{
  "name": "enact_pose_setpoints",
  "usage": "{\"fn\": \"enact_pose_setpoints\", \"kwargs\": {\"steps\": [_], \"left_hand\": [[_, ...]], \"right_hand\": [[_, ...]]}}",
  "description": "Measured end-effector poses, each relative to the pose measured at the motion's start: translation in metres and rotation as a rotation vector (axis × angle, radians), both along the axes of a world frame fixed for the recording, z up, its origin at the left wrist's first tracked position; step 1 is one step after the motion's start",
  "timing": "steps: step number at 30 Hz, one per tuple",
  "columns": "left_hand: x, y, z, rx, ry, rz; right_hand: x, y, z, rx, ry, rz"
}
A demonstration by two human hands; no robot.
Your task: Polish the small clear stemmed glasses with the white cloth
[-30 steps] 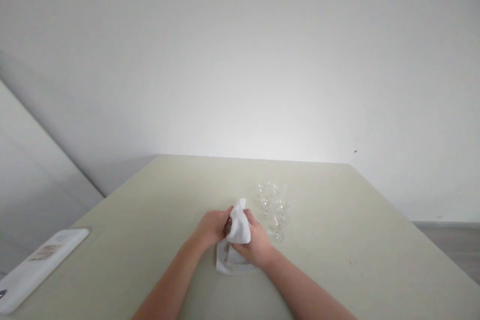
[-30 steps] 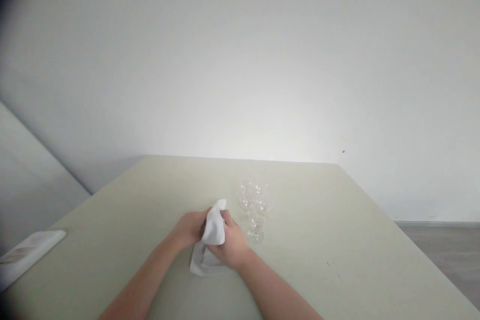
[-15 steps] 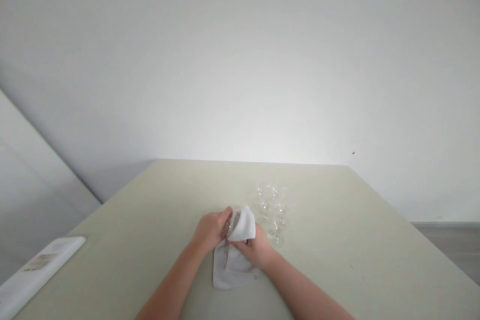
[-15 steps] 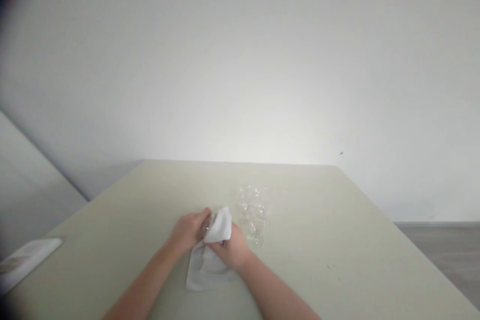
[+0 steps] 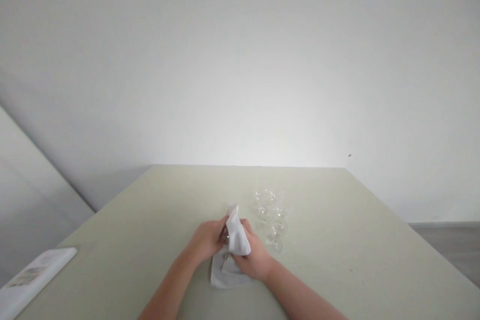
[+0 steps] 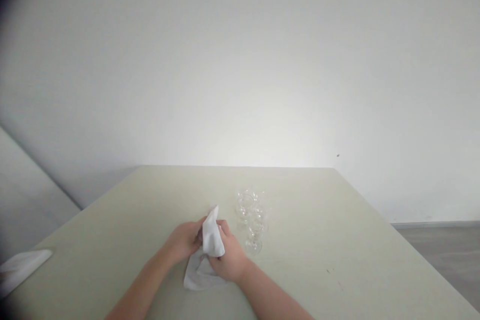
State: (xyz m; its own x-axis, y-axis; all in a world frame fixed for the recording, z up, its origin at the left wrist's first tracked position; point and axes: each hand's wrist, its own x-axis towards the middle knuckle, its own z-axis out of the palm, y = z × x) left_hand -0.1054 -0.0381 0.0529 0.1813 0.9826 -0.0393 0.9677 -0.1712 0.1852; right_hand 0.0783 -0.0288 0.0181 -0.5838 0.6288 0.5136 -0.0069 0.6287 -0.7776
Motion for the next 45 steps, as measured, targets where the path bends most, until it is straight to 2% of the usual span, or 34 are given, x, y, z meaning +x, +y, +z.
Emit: {"fn": "enact_pose_setpoints", "kwargs": {"steps": [5,8,10,13,19,23,25,29,31,35,37,40,43,45], "left_hand": [[-0.001,0.000,-0.001,0.037,0.055,0.006],[0.003,-0.001,-0.002,0.038,0.090,-0.075],[0.007,-0.004,-0.003,0.051,0.120,-0.141],[0.013,-0.006,-0.005,0.088,0.136,-0.190],[0.011,-0.005,-0.007,0.104,0.083,-0.142],[0.007,-0.003,-0.004,0.068,0.064,-0.064],[0.006,-0.003,-0.002,0.075,0.068,-0.011],[0.001,-0.003,0.000,0.113,0.091,0.084],[-0.002,-0.003,0.002,0.116,0.090,0.082],[-0.004,-0.005,0.004,0.109,0.046,-0.002],[-0.002,-0.006,0.005,0.096,0.042,-0.054],[0.005,-0.009,0.006,0.085,0.080,-0.173],[0.012,-0.010,0.006,0.098,0.127,-0.247],[0.014,-0.010,0.006,0.097,0.154,-0.242]], "right_hand": [[-0.009,0.000,-0.015,-0.456,0.133,-0.059],[-0.013,0.002,-0.018,-0.444,0.197,-0.063],[-0.013,0.003,-0.017,-0.395,0.216,-0.070],[-0.010,0.005,-0.013,-0.402,0.218,-0.122],[-0.006,0.004,-0.008,-0.374,0.171,-0.097],[-0.003,0.000,-0.014,-0.398,0.207,-0.203],[-0.002,-0.003,-0.019,-0.477,0.220,-0.216],[-0.003,-0.004,-0.023,-0.772,0.281,-0.047],[-0.005,-0.003,-0.021,-0.828,0.318,-0.047],[-0.005,-0.002,-0.012,-0.623,0.266,-0.193],[-0.006,-0.003,-0.009,-0.514,0.238,-0.217],[-0.008,-0.002,-0.010,-0.428,0.203,-0.251],[-0.011,0.000,-0.009,-0.396,0.145,-0.169],[-0.012,0.001,-0.006,-0.372,0.130,-0.093]]}}
